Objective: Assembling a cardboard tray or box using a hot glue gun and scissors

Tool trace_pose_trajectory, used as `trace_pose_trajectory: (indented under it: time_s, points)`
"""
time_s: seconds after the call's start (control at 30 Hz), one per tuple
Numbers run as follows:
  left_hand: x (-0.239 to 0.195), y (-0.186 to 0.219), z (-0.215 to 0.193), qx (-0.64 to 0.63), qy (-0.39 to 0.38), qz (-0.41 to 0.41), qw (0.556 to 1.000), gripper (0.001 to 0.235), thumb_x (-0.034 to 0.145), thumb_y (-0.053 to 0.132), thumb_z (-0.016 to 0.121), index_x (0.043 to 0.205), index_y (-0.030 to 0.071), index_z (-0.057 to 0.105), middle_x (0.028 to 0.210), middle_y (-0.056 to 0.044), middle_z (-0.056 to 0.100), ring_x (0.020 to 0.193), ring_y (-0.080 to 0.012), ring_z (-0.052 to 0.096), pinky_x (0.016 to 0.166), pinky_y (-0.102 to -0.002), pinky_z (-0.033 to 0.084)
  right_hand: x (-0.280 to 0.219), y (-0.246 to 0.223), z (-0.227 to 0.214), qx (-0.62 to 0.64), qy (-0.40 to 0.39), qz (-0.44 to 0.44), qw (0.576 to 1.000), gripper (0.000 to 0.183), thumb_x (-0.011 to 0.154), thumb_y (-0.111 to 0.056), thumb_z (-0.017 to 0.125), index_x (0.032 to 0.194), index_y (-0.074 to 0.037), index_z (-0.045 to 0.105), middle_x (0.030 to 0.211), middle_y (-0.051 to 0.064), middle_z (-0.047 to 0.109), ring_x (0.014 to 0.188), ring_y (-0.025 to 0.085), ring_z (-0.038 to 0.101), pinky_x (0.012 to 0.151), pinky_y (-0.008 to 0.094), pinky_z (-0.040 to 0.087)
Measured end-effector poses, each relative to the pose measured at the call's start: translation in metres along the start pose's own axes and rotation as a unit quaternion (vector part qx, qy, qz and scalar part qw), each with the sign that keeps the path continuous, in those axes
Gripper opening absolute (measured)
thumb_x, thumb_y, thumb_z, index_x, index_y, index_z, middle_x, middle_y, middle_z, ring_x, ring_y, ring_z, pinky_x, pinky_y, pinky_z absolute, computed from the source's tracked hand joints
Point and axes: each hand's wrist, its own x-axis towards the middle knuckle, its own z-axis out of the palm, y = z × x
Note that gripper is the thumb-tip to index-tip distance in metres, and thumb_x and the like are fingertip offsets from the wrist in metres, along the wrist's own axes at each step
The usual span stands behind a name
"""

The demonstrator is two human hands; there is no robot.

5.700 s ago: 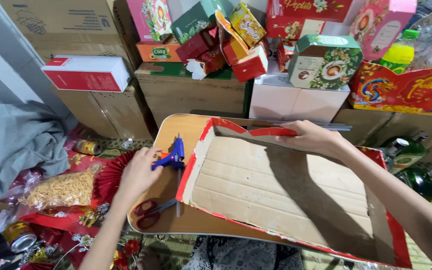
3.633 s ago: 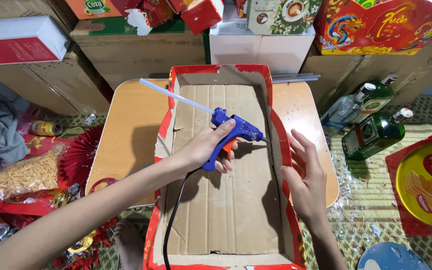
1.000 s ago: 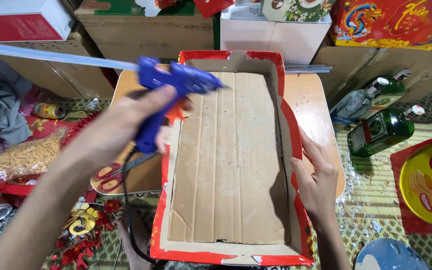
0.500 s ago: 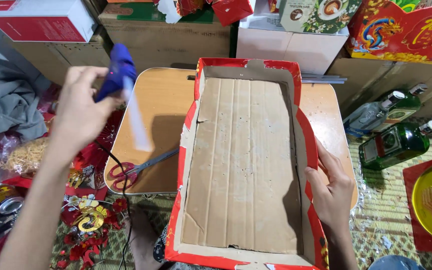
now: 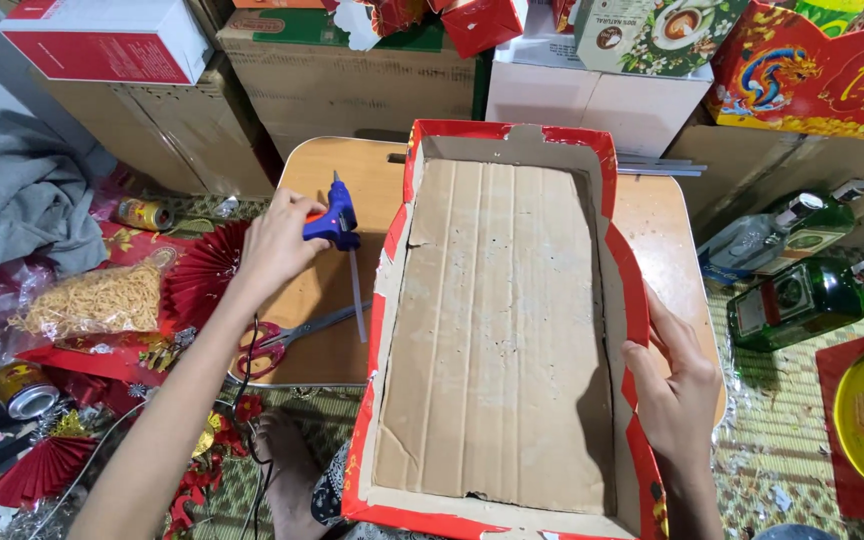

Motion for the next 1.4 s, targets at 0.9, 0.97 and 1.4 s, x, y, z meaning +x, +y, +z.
trace_pose_trajectory:
  time_s: [0.9, 0.97, 1.4]
  points:
    - [-0.074, 0.158, -0.058, -0.549, -0.005, -0.028, 0.835, 0.094, 0.096, 0.068, 0.036, 0.159, 0.0, 0.024, 0.162, -0.036, 0.022, 0.148, -0.0533, 0.024, 0.117, -0.073, 0.015, 0.03, -0.007, 0.013, 0.453, -0.011, 0.155, 0.878, 0.091, 0.092, -0.068, 0.036, 0.157, -0.004, 0.037, 0.158, 0.017, 0.045, 0.143, 0.031, 0.045, 0.114, 0.046, 0.04]
    - [-0.077, 0.165, -0.056, -0.588, -0.03, -0.038, 0.807, 0.092, 0.098, 0.067, 0.038, 0.162, 0.004, 0.017, 0.164, -0.034, 0.015, 0.151, -0.0518, 0.016, 0.12, -0.068, 0.012, 0.038, -0.02, 0.016, 0.413, -0.028, 0.12, 0.902, 0.094, 0.092, -0.072, 0.026, 0.159, -0.006, 0.032, 0.162, 0.019, 0.039, 0.149, 0.035, 0.034, 0.119, 0.051, 0.027]
    - [-0.077, 0.172, -0.048, -0.634, -0.051, -0.049, 0.77, 0.087, 0.1, 0.056, 0.05, 0.165, 0.011, 0.011, 0.166, -0.032, 0.005, 0.154, -0.0468, 0.006, 0.124, -0.056, 0.008, 0.051, -0.014, 0.032, 0.494, -0.075, 0.111, 0.859, 0.099, 0.091, -0.08, 0.029, 0.165, -0.016, 0.015, 0.171, 0.013, 0.017, 0.157, 0.03, 0.021, 0.125, 0.049, 0.025]
